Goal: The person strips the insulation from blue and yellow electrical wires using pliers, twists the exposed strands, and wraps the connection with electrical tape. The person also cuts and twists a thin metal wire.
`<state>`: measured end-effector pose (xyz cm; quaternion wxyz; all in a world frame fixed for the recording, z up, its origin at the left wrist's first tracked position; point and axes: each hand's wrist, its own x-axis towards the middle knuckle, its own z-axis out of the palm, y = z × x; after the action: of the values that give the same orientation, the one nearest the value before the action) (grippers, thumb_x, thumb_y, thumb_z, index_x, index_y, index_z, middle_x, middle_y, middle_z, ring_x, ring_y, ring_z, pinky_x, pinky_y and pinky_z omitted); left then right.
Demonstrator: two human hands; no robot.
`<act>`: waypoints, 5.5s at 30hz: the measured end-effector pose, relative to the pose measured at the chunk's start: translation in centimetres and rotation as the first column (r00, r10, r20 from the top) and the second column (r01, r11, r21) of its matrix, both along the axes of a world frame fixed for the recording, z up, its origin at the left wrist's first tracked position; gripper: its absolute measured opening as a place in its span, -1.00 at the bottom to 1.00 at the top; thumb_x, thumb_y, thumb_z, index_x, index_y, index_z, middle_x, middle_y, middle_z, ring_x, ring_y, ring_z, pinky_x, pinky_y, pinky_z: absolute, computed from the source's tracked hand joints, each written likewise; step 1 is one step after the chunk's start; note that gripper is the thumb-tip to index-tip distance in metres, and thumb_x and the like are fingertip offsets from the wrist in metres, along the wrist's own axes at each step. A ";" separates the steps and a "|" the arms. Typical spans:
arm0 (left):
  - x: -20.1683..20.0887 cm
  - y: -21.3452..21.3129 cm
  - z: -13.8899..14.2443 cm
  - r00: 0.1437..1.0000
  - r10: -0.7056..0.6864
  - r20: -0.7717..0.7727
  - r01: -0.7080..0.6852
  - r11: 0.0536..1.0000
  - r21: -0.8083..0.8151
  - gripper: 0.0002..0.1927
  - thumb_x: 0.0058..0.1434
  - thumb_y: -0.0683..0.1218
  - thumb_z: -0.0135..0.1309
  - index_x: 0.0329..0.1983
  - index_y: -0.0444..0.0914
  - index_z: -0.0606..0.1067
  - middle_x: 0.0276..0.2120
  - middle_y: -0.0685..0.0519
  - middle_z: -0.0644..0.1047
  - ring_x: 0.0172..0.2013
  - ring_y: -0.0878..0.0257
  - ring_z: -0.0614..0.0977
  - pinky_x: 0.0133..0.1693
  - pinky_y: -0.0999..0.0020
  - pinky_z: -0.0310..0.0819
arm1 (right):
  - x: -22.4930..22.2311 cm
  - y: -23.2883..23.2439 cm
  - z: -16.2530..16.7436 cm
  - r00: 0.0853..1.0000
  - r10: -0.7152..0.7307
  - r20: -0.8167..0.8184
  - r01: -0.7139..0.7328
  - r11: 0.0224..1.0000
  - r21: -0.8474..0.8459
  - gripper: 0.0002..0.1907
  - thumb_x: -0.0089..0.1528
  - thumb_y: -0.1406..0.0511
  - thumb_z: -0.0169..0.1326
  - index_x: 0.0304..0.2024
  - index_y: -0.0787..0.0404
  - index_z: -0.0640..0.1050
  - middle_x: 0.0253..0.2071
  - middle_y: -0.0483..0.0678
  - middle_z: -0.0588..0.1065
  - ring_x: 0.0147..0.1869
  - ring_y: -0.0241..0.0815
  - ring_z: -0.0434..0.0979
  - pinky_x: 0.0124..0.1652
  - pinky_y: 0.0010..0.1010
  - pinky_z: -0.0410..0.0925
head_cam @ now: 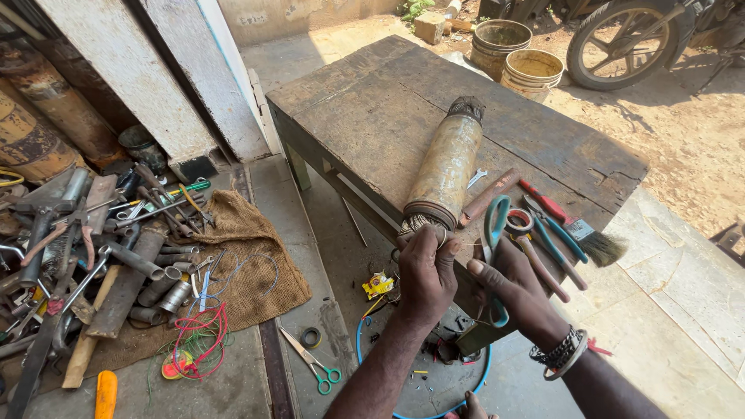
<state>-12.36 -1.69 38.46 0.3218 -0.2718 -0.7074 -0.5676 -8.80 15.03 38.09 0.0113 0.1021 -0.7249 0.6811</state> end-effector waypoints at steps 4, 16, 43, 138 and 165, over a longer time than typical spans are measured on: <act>0.7 0.2 0.2 0.995 0.038 -0.097 -0.039 0.999 -0.005 -0.83 0.43 -0.15 0.05 -0.32 -0.24 0.41 -0.39 0.03 0.50 -0.30 0.07 0.54 -0.06 0.15 0.28 | -0.1 -1.6 -0.9 0.997 0.064 0.039 -0.050 0.956 -0.289 -0.60 0.39 0.02 -0.07 -0.17 0.25 0.35 -0.49 -0.21 0.27 -0.54 -0.38 0.29 -0.56 -0.52 0.25; 1.2 -0.8 0.7 0.990 -0.002 -0.143 -0.014 0.993 -0.113 -0.79 0.48 -0.11 -0.09 -0.27 -0.28 0.42 -0.36 -0.02 0.49 -0.28 0.07 0.53 -0.08 0.10 0.23 | -1.4 -2.6 -2.2 0.990 -0.003 0.143 0.036 0.971 -0.236 -0.52 0.40 -0.02 -0.16 -0.27 0.26 0.42 -0.58 -0.21 0.29 -0.59 -0.42 0.21 -0.61 -0.53 0.16; -3.8 -6.1 4.7 0.707 -0.556 0.437 0.703 0.621 -0.347 -0.67 0.37 0.00 -0.07 -0.38 -0.33 0.48 -0.58 0.01 0.47 -0.53 0.26 0.52 -0.41 0.25 0.43 | -1.6 -0.7 6.5 0.545 0.400 -0.736 0.440 0.611 0.658 -0.64 0.01 0.13 0.27 -0.33 0.12 0.41 -0.47 -0.12 0.40 -0.45 -0.13 0.42 -0.44 -0.24 0.25; 4.3 -4.6 3.3 0.988 -0.088 -0.130 0.076 0.993 -0.095 -0.97 0.35 -0.21 0.16 -0.16 -0.23 0.57 -0.20 0.06 0.62 -0.19 0.17 0.64 -0.04 0.26 0.39 | 2.8 -4.0 2.2 0.995 0.045 0.093 -0.029 0.985 -0.168 -0.62 0.32 0.06 0.08 -0.17 0.27 0.49 -0.53 -0.16 0.45 -0.54 -0.41 0.41 -0.53 -0.54 0.30; 4.6 -5.8 3.1 0.990 -0.130 -0.056 0.128 0.991 -0.045 -0.98 0.32 -0.26 0.15 -0.25 -0.33 0.57 -0.33 -0.01 0.60 -0.29 0.17 0.65 -0.24 0.32 0.58 | 3.3 -4.8 1.7 0.973 0.122 0.197 -0.088 0.980 -0.176 -0.61 0.34 0.06 0.02 -0.15 0.30 0.49 -0.64 -0.19 0.30 -0.63 -0.39 0.29 -0.60 -0.52 0.23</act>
<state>-7.75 -7.48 41.55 0.2994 -0.3402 -0.6903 -0.5640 -5.50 10.27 39.83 -0.0917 0.0680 -0.6564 0.7457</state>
